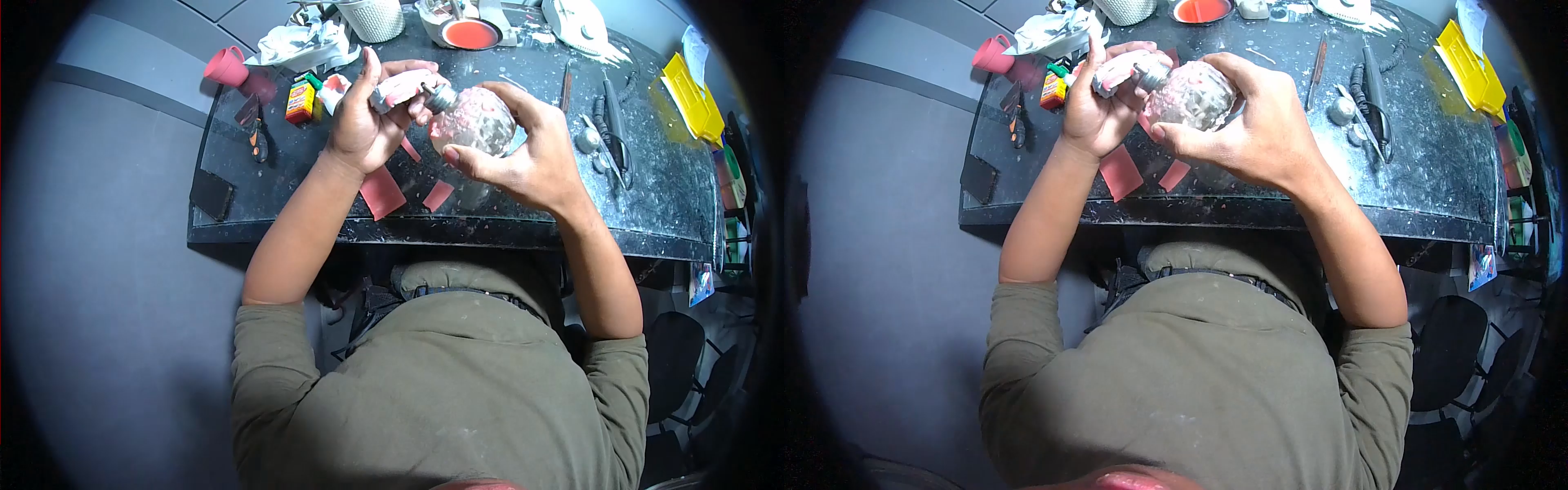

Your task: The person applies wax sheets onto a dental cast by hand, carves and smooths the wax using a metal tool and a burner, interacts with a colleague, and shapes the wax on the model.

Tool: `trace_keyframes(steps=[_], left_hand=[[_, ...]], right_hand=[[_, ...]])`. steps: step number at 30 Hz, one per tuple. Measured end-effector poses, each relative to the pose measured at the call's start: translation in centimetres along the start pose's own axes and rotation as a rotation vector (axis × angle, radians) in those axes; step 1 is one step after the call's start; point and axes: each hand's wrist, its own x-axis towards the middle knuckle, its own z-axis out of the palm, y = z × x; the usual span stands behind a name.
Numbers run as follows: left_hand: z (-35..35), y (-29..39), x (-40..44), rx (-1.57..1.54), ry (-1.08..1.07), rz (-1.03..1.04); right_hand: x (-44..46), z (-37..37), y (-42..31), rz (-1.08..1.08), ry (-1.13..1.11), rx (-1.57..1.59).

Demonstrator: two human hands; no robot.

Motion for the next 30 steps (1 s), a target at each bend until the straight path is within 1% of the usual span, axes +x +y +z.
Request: trace_keyframes(steps=[3,5,9,11,16,19,21,22,24,25,27,28,30], left_hand=[[0.1,-0.1,0.1,-0.005,0.004,0.009],[0.3,0.0,0.1,-0.011,0.02,-0.006],[-0.1,0.0,0.1,-0.006,0.026,0.022],[-0.7,0.1,0.4,-0.218,-0.124,-0.026],[-1.3,-0.4,0.6,-0.146,-0.142,0.011],[-1.2,-0.6,0.5,-0.14,-0.146,0.009],[-1.0,-0.7,0.5,-0.116,-0.137,0.018],[-0.5,-0.5,0.4,-0.116,-0.137,0.018],[0.8,-0.2,0.1,-0.055,0.048,0.02],[0.3,-0.3,0.1,-0.055,0.049,0.019],[-1.6,-0.5,0.4,-0.163,-0.181,0.018],[-1.9,-0.5,0.6,-0.164,-0.18,0.017],[-2.6,-0.6,0.9,-0.354,-0.406,-0.022]], right_hand=[[-0.1,-0.1,0.0,0.015,-0.014,0.037],[-0.1,-0.3,-0.3,0.027,-0.064,0.041],[-0.1,-0.7,0.2,0.043,-0.025,0.059],[-0.1,-1.0,0.4,0.14,0.033,0.165],[0.0,-1.0,0.5,0.168,0.069,0.225],[0.0,-0.7,0.1,0.187,0.013,0.21],[-0.1,-0.2,0.4,0.082,0.017,0.073],[0.0,-0.1,0.5,0.064,-0.002,0.081],[0.0,-0.1,0.1,0.048,-0.02,0.059],[0.0,-0.1,-0.1,0.032,-0.038,0.037],[0.0,0.1,0.0,0.054,-0.04,0.062],[0.0,0.1,0.2,0.046,-0.023,0.05],[0.0,0.2,0.3,0.038,-0.005,0.038]])
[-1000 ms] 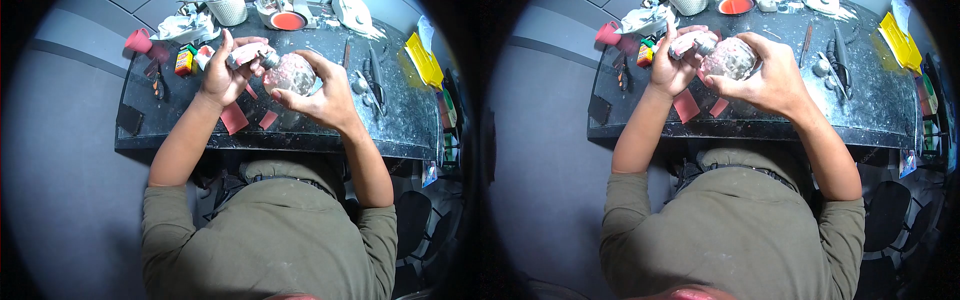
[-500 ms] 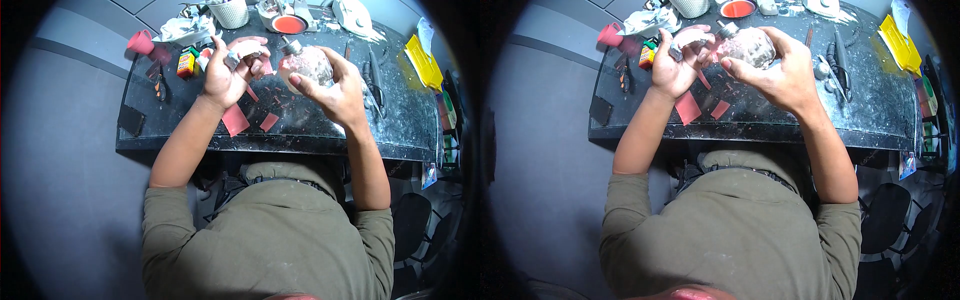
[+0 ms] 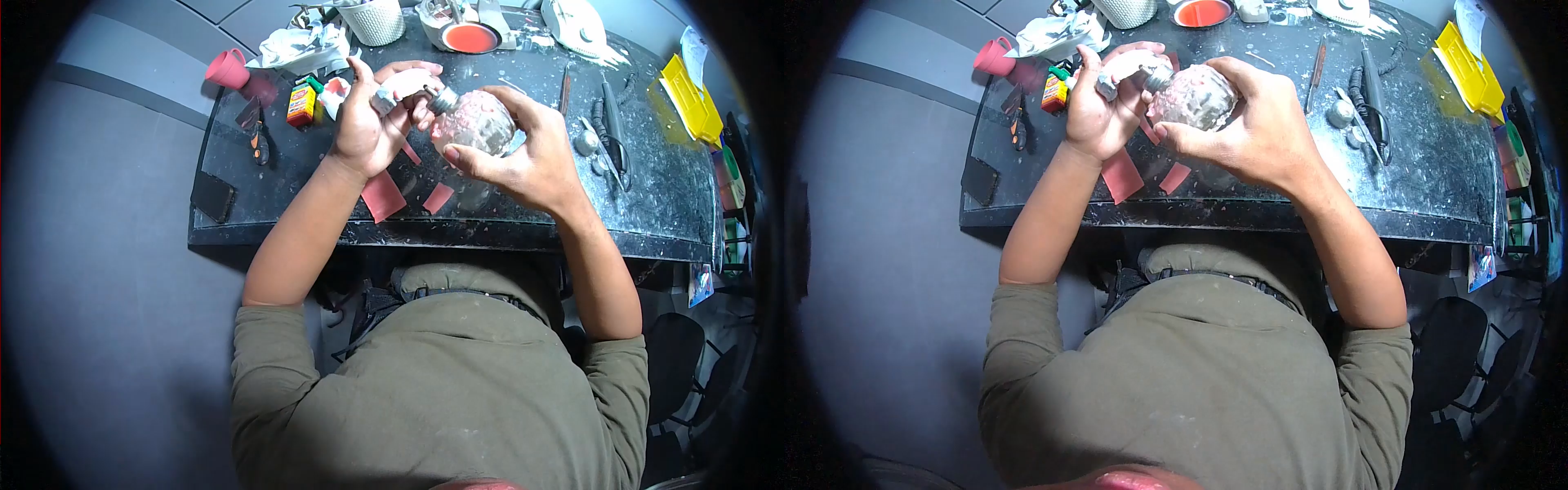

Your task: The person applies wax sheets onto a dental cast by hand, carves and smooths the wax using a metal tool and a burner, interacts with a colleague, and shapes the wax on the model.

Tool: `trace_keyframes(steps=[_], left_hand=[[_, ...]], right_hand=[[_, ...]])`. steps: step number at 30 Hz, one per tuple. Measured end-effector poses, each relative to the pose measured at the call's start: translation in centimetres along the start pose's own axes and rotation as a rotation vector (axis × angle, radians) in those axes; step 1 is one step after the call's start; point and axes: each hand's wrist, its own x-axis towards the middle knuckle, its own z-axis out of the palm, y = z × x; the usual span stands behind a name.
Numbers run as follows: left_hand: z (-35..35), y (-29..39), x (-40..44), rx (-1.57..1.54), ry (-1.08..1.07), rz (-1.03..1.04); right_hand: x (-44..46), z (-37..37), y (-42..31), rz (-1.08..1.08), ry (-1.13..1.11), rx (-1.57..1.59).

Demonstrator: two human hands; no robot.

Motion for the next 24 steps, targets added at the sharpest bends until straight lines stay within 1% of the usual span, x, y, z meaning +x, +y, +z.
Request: trace_keyframes(steps=[1,3,7,9,10,12,16,18,19,21,24], left_hand=[[0.1,-0.1,0.0,0.0,-0.001,-0.001],[0.4,-0.4,-0.1,0.112,0.129,0.025],[0.4,-0.3,0.0,0.178,0.112,0.012],[1.4,-0.5,0.0,0.276,0.256,0.03],[1.8,-0.6,0.0,0.275,0.256,0.029],[2.3,-0.7,0.1,0.356,0.341,0.032],[2.3,-0.8,0.2,0.36,0.336,0.033],[3.0,-1.1,0.4,0.398,0.421,0.043],[2.8,-1.1,0.3,0.398,0.421,0.042],[2.1,-0.8,0.1,0.35,0.316,0.045],[2.7,-0.8,0.3,0.377,0.359,0.036]], right_hand=[[0.0,0.0,0.0,-0.006,-0.004,0.001],[0.0,0.0,-0.1,-0.012,-0.007,0.002],[0.1,-0.1,-0.6,0.002,-0.026,0.017],[0.1,0.0,-0.6,0.008,-0.023,0.027],[0.0,0.0,-0.5,-0.002,-0.017,0.018],[0.0,-0.1,-0.5,-0.011,-0.009,0.009],[0.1,-0.1,-0.4,-0.005,-0.007,0.001],[0.1,-0.1,-0.4,-0.005,0.002,0.0],[0.0,-0.1,-0.5,-0.002,-0.008,-0.001],[0.0,-0.1,-0.5,0.001,-0.019,-0.003],[0.0,-0.3,-0.1,0.022,-0.008,0.005]])
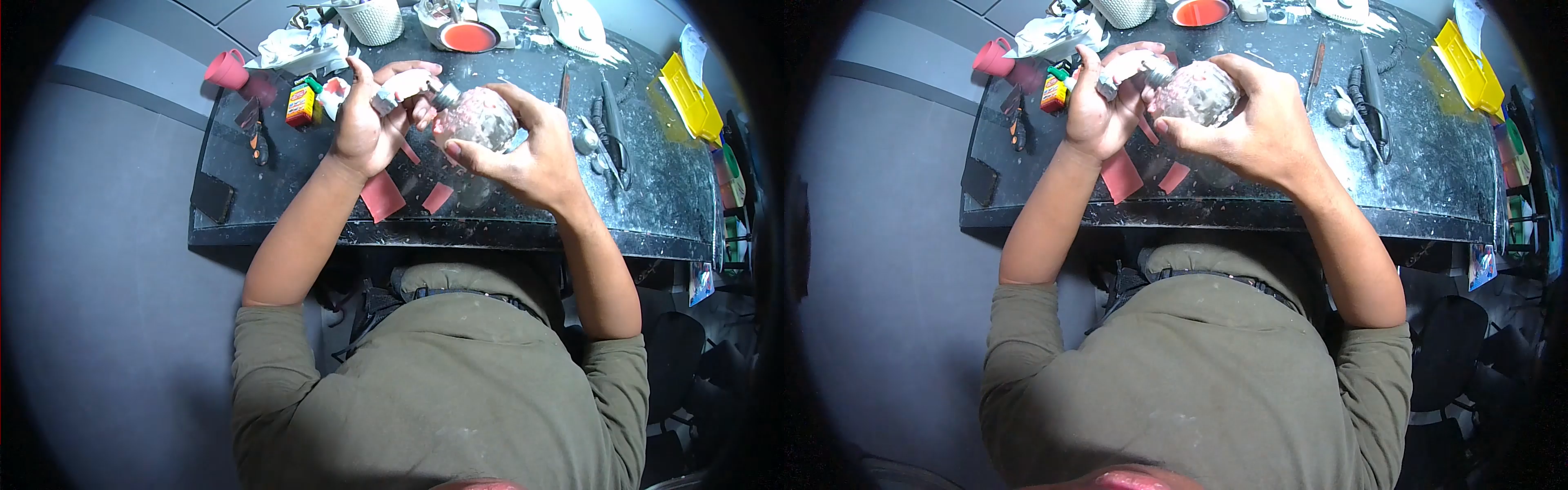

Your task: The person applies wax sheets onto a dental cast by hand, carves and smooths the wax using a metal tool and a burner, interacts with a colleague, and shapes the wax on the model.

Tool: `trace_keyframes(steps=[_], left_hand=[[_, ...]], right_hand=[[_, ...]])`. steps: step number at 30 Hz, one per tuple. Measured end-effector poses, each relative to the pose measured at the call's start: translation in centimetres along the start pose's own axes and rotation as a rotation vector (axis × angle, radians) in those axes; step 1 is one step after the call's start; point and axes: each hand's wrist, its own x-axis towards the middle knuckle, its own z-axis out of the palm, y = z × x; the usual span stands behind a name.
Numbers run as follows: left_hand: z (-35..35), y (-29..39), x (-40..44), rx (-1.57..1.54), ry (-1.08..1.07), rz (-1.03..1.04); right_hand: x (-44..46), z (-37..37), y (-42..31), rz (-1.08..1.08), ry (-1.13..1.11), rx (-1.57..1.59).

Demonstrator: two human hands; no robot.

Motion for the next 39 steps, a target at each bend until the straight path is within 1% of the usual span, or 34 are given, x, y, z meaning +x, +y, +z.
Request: trace_keyframes(steps=[2,4,6,10,12,13,15,18,21,28,31,34,37,39], left_hand=[[0.3,-0.1,0.0,0.003,0.019,0.005],[0.2,-0.1,0.0,0.005,0.038,0.009],[-0.2,-0.2,0.1,-0.019,-0.015,0.005],[-0.2,-0.2,0.1,0.022,0.025,0.014],[-1.0,-0.3,0.2,-0.002,-0.07,0.011],[-0.8,-0.3,0.1,-0.002,-0.07,0.011],[-0.2,-0.2,0.0,0.047,0.004,0.031],[-0.4,-0.2,0.0,0.021,-0.009,0.01],[-0.5,-0.2,0.0,0.003,-0.01,-0.008],[-0.2,-0.3,0.1,0.06,0.007,0.02],[-0.7,-0.4,0.1,0.023,-0.013,-0.01],[-0.6,-0.4,0.2,0.033,-0.029,-0.01],[-0.5,-0.5,0.2,0.102,-0.006,0.02],[-0.3,-0.4,0.1,0.13,0.039,0.056]], right_hand=[[0.0,0.0,0.5,0.037,0.071,0.018],[0.1,-0.2,0.2,0.069,0.057,0.045],[0.1,-0.3,0.0,0.102,0.044,0.072],[0.0,0.0,-0.2,0.012,-0.011,0.02],[0.0,0.2,-0.3,-0.066,-0.024,-0.025],[0.0,0.2,-0.3,-0.065,-0.024,-0.025],[-0.2,0.4,-0.4,-0.032,-0.06,0.046],[-0.1,0.4,-0.3,-0.055,-0.032,0.012],[0.0,0.3,-0.5,-0.034,-0.048,0.008],[-0.1,0.5,-0.2,-0.058,-0.045,-0.013],[0.0,0.6,-0.2,-0.035,-0.024,0.021],[-0.1,0.5,-0.2,-0.023,-0.048,0.013],[-0.1,0.5,-0.1,-0.043,-0.06,0.008],[0.0,0.2,0.0,-0.034,-0.015,-0.019]])
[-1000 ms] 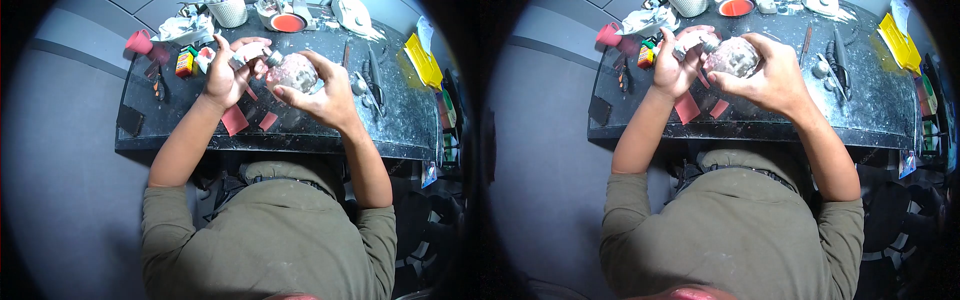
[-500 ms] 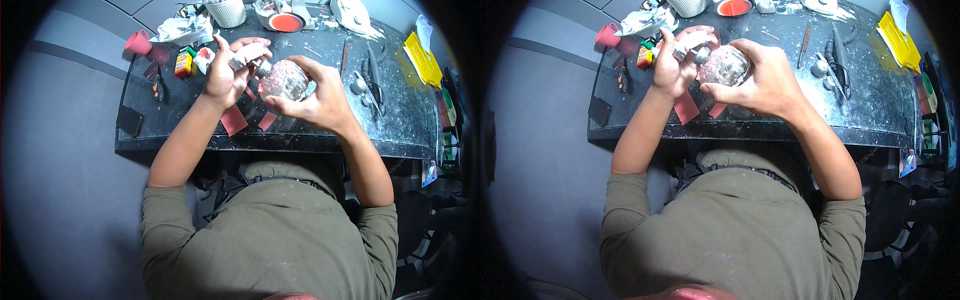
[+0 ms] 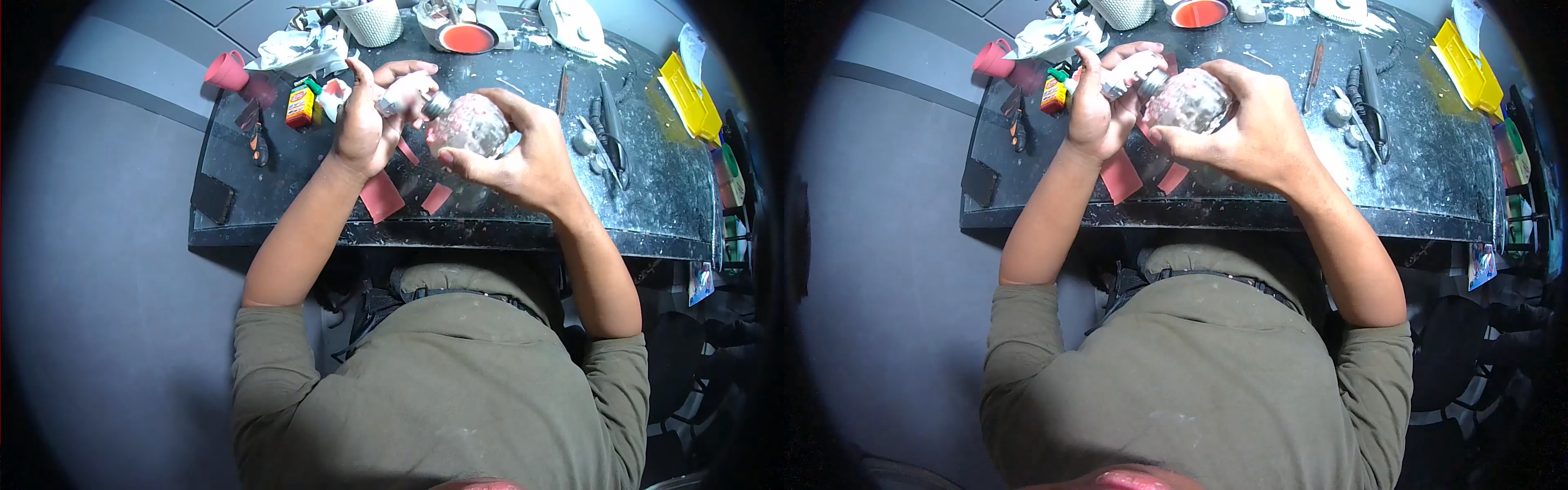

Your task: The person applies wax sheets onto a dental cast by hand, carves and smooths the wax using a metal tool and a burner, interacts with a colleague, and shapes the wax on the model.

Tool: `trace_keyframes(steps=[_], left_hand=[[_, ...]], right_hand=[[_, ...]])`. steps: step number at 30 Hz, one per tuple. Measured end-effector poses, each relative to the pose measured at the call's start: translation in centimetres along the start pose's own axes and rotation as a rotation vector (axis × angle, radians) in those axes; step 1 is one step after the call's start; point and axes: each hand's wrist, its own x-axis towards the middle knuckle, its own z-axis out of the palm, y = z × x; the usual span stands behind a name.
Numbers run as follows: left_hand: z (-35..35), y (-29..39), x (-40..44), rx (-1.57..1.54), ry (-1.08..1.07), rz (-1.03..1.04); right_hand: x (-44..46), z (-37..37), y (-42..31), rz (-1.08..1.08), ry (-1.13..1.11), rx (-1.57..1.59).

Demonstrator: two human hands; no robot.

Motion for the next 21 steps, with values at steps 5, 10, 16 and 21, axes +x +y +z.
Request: trace_keyframes(steps=[5,10,16,21], left_hand=[[-0.8,0.0,0.2,0.054,-0.039,0.094],[-0.9,0.2,0.2,0.104,0.018,0.135],[-0.6,0.4,0.0,0.161,0.04,0.148],[-1.1,0.4,0.1,0.187,-0.014,0.159]], right_hand=[[0.0,-0.6,-0.2,0.112,0.063,0.036],[0.0,-0.3,-0.1,0.075,-0.014,0.043],[-0.2,0.1,0.0,0.016,-0.065,0.015],[0.0,-0.4,-0.3,0.087,-0.039,0.005]])
